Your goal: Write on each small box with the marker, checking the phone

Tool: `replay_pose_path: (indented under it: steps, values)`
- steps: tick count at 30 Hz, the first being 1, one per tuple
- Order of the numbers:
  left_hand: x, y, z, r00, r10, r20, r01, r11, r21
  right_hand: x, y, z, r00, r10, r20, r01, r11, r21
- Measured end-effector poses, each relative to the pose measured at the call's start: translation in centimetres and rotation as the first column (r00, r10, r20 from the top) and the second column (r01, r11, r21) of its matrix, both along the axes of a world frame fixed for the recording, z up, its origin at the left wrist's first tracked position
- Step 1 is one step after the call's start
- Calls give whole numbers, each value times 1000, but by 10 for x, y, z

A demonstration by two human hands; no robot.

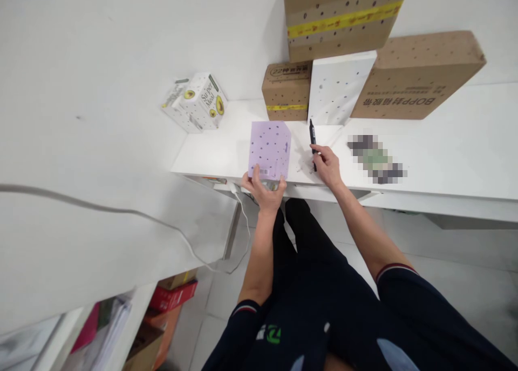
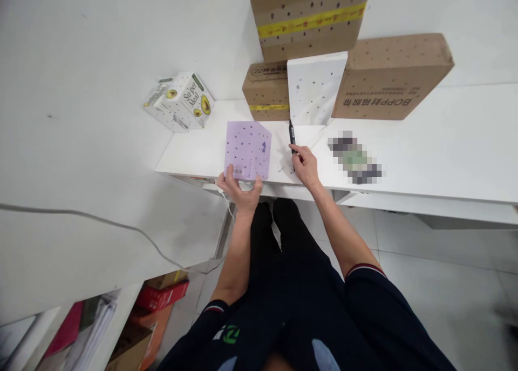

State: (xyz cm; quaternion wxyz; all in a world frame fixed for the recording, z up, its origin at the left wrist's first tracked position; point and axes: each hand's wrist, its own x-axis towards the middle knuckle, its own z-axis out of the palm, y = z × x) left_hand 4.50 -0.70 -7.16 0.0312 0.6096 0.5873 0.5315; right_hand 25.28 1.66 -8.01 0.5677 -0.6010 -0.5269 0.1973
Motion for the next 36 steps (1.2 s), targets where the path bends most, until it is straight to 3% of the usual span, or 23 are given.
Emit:
replay_pose_path:
  steps: [6,10,13,20,23,26,29,33,36]
  values:
    - [-16,-27,-13,999,-41,-27,41,999,12,-1,-1,0,999,-20,-41,20,1000,-11]
    - [-32,-39,-14,999,-36,-32,30,986,-164,0,0,-4,1000,-26,17,26,1000,-12]
    - [-37,-31,-10,997,-55,-46,37,946,-323,1,1,-6,999,-41,19,40,999,8]
    - [-24,13,11,982,-98,-164,-12,826,-563,1,0,-1,995,-37,-92,37,999,-7]
    - [-24,17,26,988,-136,-75,81,865,-495,2,-1,4,964,-25,-266,10,998,-57]
    - [-27,17,48,977,-209,49,214,947,-240,4,-1,7,903,37,-428,-77,994,-75]
    - [-23,23,70,957,-270,103,281,953,-115,5,-1,8,857,120,-500,-145,989,-13]
    - [-12,38,77,928,-291,232,327,935,-136,2,-3,7,889,159,-430,-144,987,66]
    - [-14,46,72,890,-316,329,378,915,-143,5,-2,7,957,0,-291,21,997,69]
